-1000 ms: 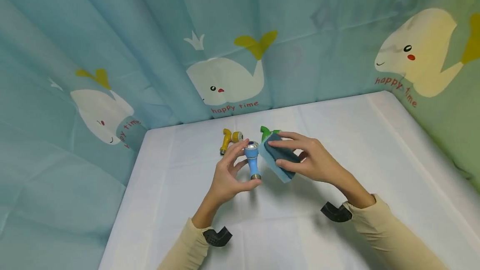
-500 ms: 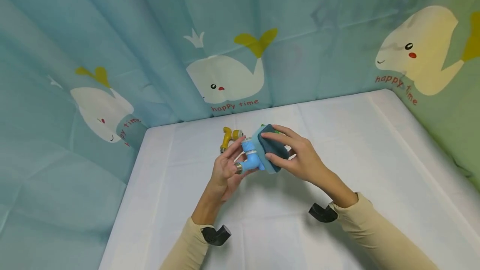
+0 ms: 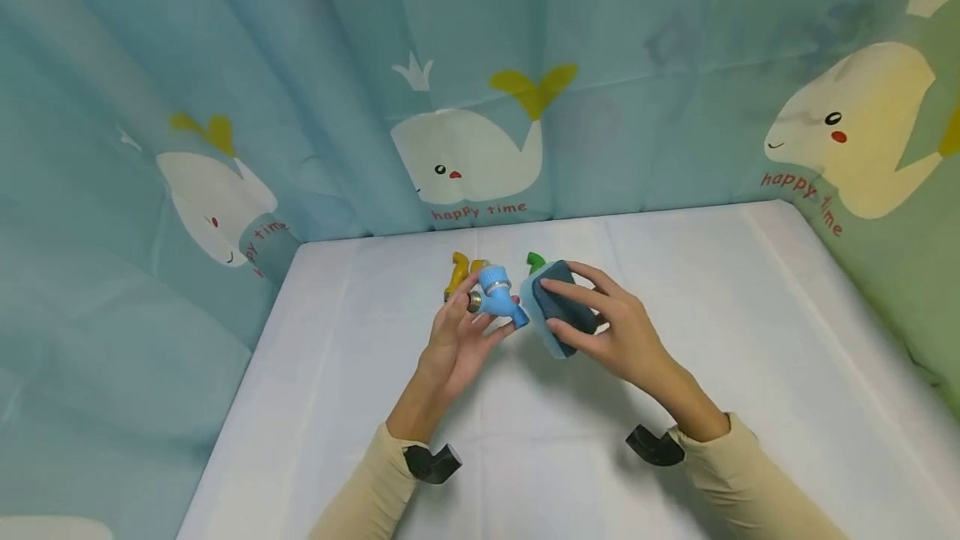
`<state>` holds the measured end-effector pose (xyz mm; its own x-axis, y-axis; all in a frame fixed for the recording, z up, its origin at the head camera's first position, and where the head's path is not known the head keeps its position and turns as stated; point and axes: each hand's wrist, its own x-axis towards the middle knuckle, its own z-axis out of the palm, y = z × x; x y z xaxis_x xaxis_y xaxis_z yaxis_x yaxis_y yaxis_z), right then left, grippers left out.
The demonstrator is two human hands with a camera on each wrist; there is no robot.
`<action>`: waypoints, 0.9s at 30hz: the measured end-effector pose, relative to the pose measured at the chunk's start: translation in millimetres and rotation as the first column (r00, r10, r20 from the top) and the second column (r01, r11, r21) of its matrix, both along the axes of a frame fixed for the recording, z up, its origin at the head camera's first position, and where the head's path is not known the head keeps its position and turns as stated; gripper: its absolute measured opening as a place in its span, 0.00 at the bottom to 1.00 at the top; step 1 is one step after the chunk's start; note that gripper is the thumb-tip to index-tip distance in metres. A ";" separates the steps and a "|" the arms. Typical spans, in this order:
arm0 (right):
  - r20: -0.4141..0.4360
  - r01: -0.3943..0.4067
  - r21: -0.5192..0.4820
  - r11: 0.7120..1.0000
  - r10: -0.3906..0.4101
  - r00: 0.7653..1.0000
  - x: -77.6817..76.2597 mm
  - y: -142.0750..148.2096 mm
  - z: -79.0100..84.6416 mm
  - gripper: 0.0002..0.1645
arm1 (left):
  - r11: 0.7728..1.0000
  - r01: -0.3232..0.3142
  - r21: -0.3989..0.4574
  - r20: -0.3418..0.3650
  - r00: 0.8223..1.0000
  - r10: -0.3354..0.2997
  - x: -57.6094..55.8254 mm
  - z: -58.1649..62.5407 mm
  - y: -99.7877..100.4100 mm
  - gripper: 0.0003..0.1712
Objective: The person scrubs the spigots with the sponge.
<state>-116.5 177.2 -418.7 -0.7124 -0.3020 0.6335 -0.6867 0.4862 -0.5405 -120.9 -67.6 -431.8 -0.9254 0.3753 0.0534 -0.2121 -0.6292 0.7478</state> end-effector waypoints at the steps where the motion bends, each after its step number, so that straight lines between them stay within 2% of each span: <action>1: -0.014 -0.028 -0.031 0.999 0.027 1.000 2.0 -6.1 1.5 0.28 | 1.000 0.000 -0.002 0.015 1.000 0.000 -0.4 -0.1 1.4 0.63; 4: -0.075 -0.063 -0.029 0.998 0.060 0.995 5.1 -23.3 4.5 0.27 | 0.999 -0.009 -0.034 0.044 0.999 0.011 0.0 -0.2 6.8 0.58; 9: -0.089 0.058 0.097 0.994 -0.050 0.995 2.5 -21.4 0.4 0.30 | 0.997 -0.070 0.018 0.083 0.994 0.068 5.3 0.0 10.7 0.53; 11: -0.060 0.071 0.071 0.995 -0.067 0.996 2.5 -17.5 -0.1 0.31 | 0.995 -0.088 0.052 0.092 0.992 0.083 5.3 -0.4 9.5 0.53; 14: -0.027 0.028 -0.019 0.999 -0.029 0.999 5.8 -16.5 1.0 0.32 | 0.993 -0.102 0.060 0.100 0.990 0.095 4.9 -1.3 8.3 0.48; 17: -0.018 -0.031 -0.053 0.998 0.030 0.999 8.4 -20.5 -0.2 0.32 | 0.995 -0.102 0.009 0.098 0.990 0.101 5.2 -2.4 8.2 0.45; 20: 0.003 -0.041 -0.053 0.998 0.042 0.999 9.8 -23.2 -4.0 0.31 | 0.993 -0.108 -0.051 0.092 0.989 0.113 8.0 -4.2 9.4 0.51; 23: 0.039 -0.018 -0.073 0.997 0.021 0.999 9.3 -23.2 -6.9 0.32 | 0.984 -0.123 -0.126 0.053 0.990 0.130 10.8 -6.6 13.4 0.57; 25: 0.061 -0.001 -0.089 0.996 0.007 0.998 8.9 -22.3 -8.3 0.32 | 0.977 -0.120 -0.174 0.014 0.992 0.124 12.0 -9.2 16.5 0.55; 27: 0.077 0.006 -0.094 0.996 0.001 0.997 8.5 -21.3 -10.2 0.31 | 0.969 -0.111 -0.222 -0.017 0.994 0.110 12.6 -12.7 19.2 0.49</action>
<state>-108.0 155.9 -428.9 -0.7608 -0.2420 0.6021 -0.6401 0.4325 -0.6350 -108.3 -48.4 -444.5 -0.9616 0.2741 -0.0158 -0.1473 -0.4662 0.8723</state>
